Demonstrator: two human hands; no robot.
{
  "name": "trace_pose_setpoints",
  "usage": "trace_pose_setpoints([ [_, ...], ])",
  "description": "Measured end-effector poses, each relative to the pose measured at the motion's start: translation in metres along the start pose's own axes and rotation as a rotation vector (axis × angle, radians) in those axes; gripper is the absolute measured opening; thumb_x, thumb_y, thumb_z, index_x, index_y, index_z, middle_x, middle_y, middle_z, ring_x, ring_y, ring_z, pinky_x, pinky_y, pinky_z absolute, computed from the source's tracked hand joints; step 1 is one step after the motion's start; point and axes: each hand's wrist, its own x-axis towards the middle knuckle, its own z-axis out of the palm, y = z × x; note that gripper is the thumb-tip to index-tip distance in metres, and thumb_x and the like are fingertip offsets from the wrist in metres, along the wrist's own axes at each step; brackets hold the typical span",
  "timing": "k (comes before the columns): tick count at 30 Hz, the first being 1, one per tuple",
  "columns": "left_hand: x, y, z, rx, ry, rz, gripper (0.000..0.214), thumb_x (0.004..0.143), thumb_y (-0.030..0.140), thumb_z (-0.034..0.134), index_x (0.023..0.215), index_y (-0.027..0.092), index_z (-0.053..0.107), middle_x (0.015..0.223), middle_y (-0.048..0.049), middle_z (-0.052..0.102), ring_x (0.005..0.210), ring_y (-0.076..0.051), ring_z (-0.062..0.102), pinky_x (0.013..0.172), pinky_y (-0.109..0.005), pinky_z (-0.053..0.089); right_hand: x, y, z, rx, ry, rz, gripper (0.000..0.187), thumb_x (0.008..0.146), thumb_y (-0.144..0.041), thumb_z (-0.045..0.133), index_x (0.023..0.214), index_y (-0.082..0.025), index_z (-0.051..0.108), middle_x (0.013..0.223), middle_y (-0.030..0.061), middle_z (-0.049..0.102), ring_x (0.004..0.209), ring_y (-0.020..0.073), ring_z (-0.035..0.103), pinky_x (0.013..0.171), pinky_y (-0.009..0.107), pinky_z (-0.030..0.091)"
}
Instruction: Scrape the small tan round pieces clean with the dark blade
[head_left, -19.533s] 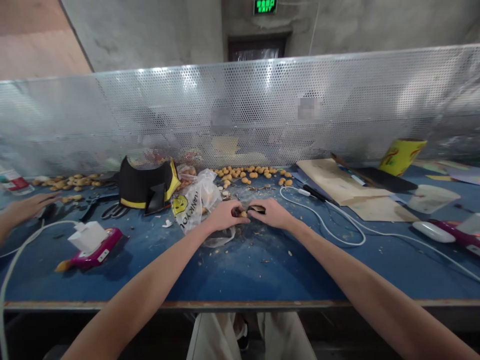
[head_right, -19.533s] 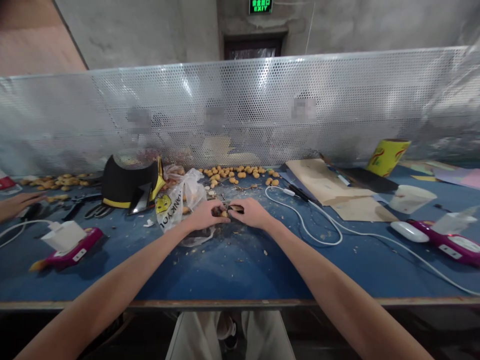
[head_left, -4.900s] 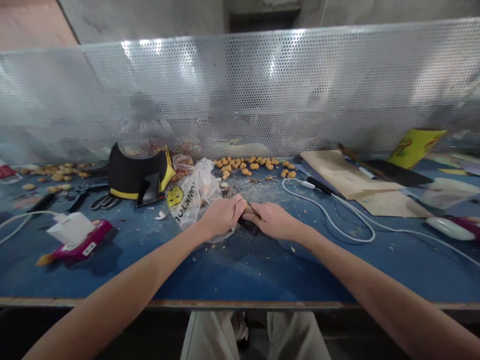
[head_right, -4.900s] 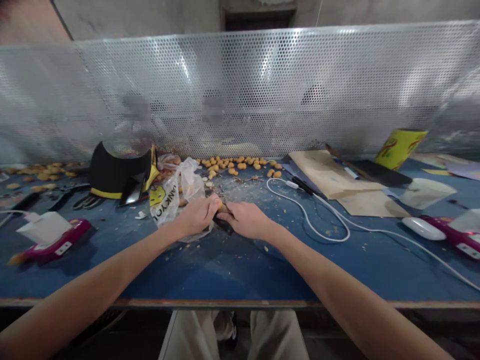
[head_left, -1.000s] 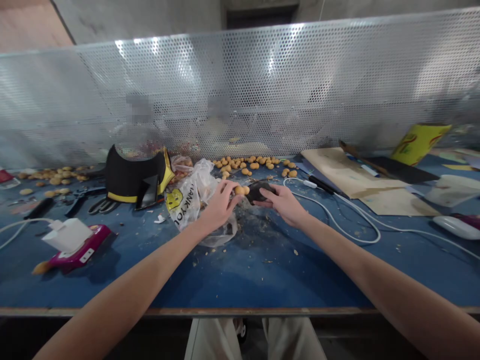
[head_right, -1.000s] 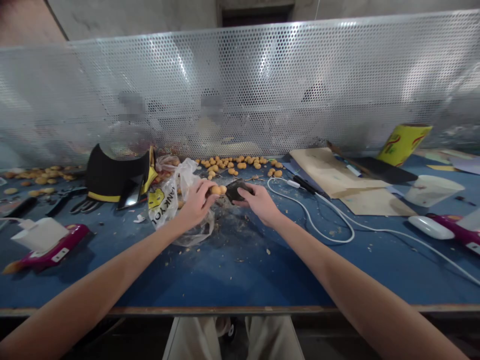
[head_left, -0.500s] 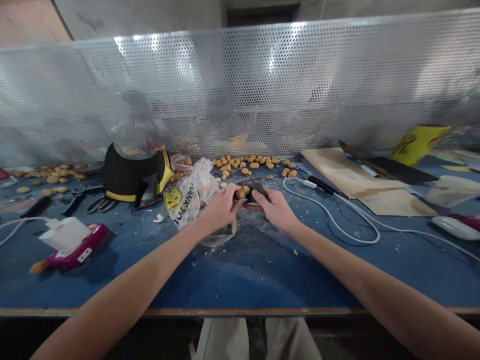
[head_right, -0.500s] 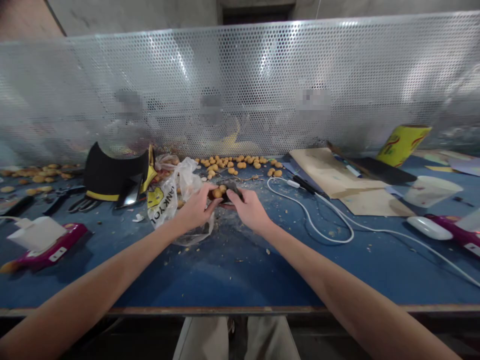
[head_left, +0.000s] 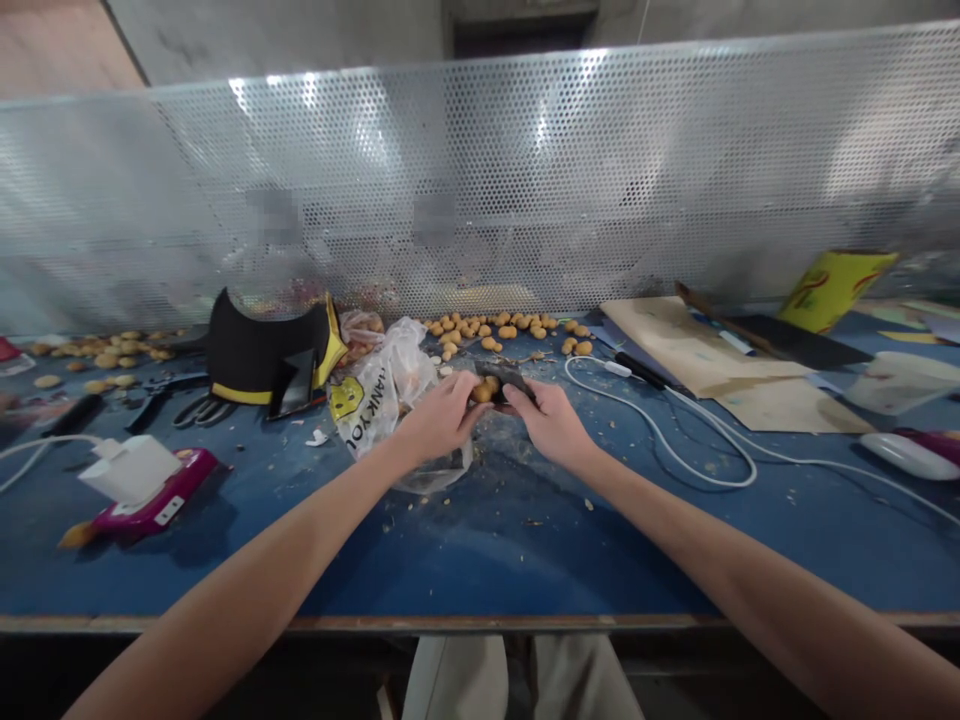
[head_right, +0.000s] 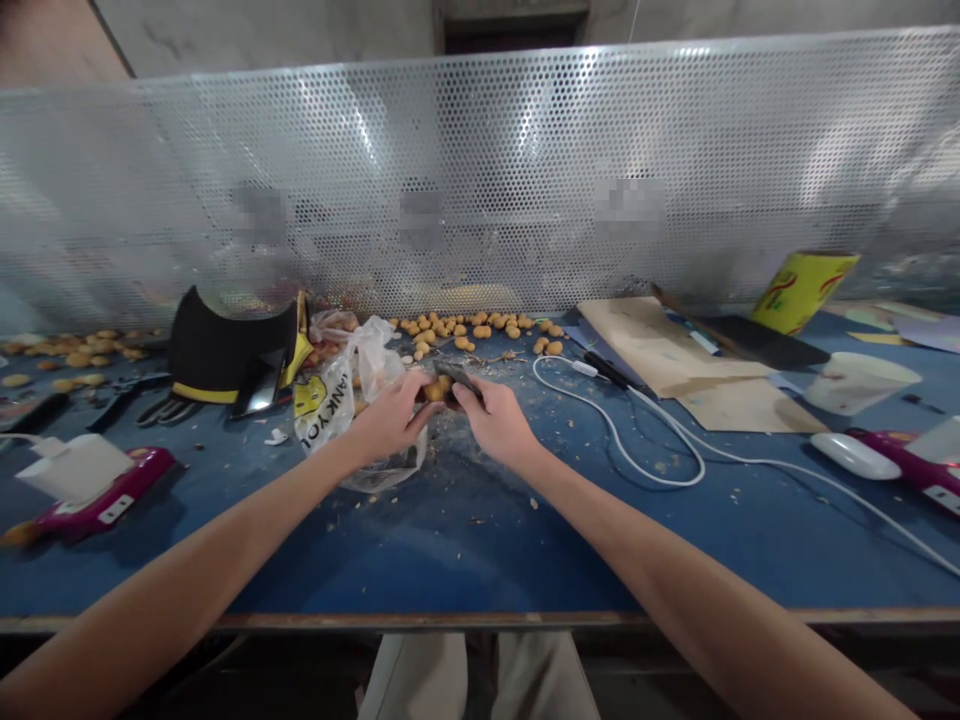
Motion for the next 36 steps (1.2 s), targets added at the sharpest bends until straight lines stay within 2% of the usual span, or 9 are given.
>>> trace_pose_setpoints([
  [5, 0.000, 0.002, -0.003, -0.051, 0.024, -0.095, 0.019, 0.098, 0.037, 0.040, 0.104, 0.019, 0.041, 0.089, -0.0068, 0.057, 0.083, -0.023, 0.057, 0.071, -0.035, 0.046, 0.000, 0.002, -0.001, -0.023, -0.001, -0.002, 0.029, 0.091, -0.044, 0.054, 0.101, -0.021, 0.068, 0.096, 0.0048, 0.069, 0.091, 0.0245, 0.066, 0.089, 0.041, 0.054],
  [8, -0.001, 0.003, -0.003, -0.061, -0.005, -0.050, 0.018, 0.098, 0.036, 0.042, 0.104, 0.020, 0.041, 0.094, -0.0076, 0.057, 0.088, -0.023, 0.058, 0.074, -0.036, 0.047, 0.000, 0.001, -0.002, -0.118, 0.019, -0.018, 0.028, 0.090, -0.044, 0.055, 0.092, -0.021, 0.068, 0.084, 0.0043, 0.066, 0.084, 0.0246, 0.064, 0.087, 0.043, 0.053],
  [11, -0.001, 0.002, -0.002, -0.062, -0.007, -0.057, 0.018, 0.098, 0.036, 0.042, 0.105, 0.020, 0.042, 0.094, -0.0079, 0.058, 0.088, -0.023, 0.058, 0.074, -0.036, 0.047, -0.002, -0.002, -0.002, -0.074, 0.003, -0.028, 0.027, 0.089, -0.046, 0.055, 0.091, -0.021, 0.066, 0.084, 0.0045, 0.063, 0.084, 0.0242, 0.061, 0.084, 0.043, 0.054],
  [14, 0.000, -0.002, -0.001, -0.072, 0.026, -0.141, 0.019, 0.097, 0.036, 0.044, 0.106, 0.019, 0.043, 0.086, -0.0059, 0.058, 0.080, -0.022, 0.058, 0.069, -0.034, 0.046, -0.003, -0.005, -0.002, -0.058, -0.029, -0.034, 0.030, 0.088, -0.048, 0.055, 0.076, -0.021, 0.059, 0.076, 0.0033, 0.056, 0.079, 0.0213, 0.056, 0.079, 0.038, 0.055],
  [17, 0.000, -0.004, -0.002, -0.077, 0.034, -0.142, 0.020, 0.096, 0.036, 0.046, 0.107, 0.019, 0.043, 0.086, -0.0059, 0.059, 0.081, -0.023, 0.059, 0.070, -0.035, 0.046, -0.003, -0.007, -0.003, -0.209, 0.023, -0.059, 0.039, 0.089, -0.049, 0.053, 0.062, -0.021, 0.046, 0.066, 0.0011, 0.047, 0.069, 0.0181, 0.051, 0.075, 0.035, 0.053],
  [19, 0.000, -0.003, -0.002, -0.098, 0.024, -0.128, 0.022, 0.096, 0.036, 0.046, 0.108, 0.019, 0.043, 0.087, -0.0058, 0.060, 0.080, -0.022, 0.059, 0.071, -0.035, 0.046, -0.002, -0.005, -0.004, -0.252, 0.061, -0.062, 0.037, 0.089, -0.048, 0.052, 0.065, -0.021, 0.047, 0.067, 0.0014, 0.048, 0.069, 0.0184, 0.051, 0.073, 0.036, 0.052],
  [25, -0.002, 0.005, -0.003, -0.164, 0.015, -0.113, 0.025, 0.097, 0.039, 0.045, 0.110, 0.019, 0.042, 0.088, -0.0060, 0.059, 0.077, -0.021, 0.059, 0.070, -0.035, 0.047, 0.002, 0.005, -0.010, -0.116, 0.057, 0.002, 0.029, 0.089, -0.051, 0.053, 0.085, -0.023, 0.058, 0.075, 0.0051, 0.057, 0.081, 0.0252, 0.058, 0.071, 0.038, 0.055],
  [29, -0.004, 0.004, -0.001, -0.177, 0.054, -0.150, 0.025, 0.097, 0.039, 0.045, 0.111, 0.018, 0.042, 0.093, -0.0072, 0.060, 0.082, -0.021, 0.061, 0.075, -0.037, 0.048, 0.004, 0.006, -0.017, -0.199, 0.030, 0.050, 0.032, 0.092, -0.050, 0.048, 0.095, -0.021, 0.061, 0.078, 0.0080, 0.063, 0.085, 0.0271, 0.061, 0.070, 0.037, 0.054],
  [36, -0.004, -0.004, 0.004, -0.226, 0.075, -0.168, 0.030, 0.095, 0.032, 0.049, 0.120, 0.018, 0.041, 0.106, -0.0103, 0.061, 0.091, -0.022, 0.063, 0.082, -0.038, 0.050, 0.000, 0.000, -0.009, -0.334, 0.115, -0.121, 0.027, 0.093, -0.035, 0.046, 0.097, -0.019, 0.067, 0.096, 0.0076, 0.069, 0.088, 0.0257, 0.067, 0.079, 0.038, 0.057],
])
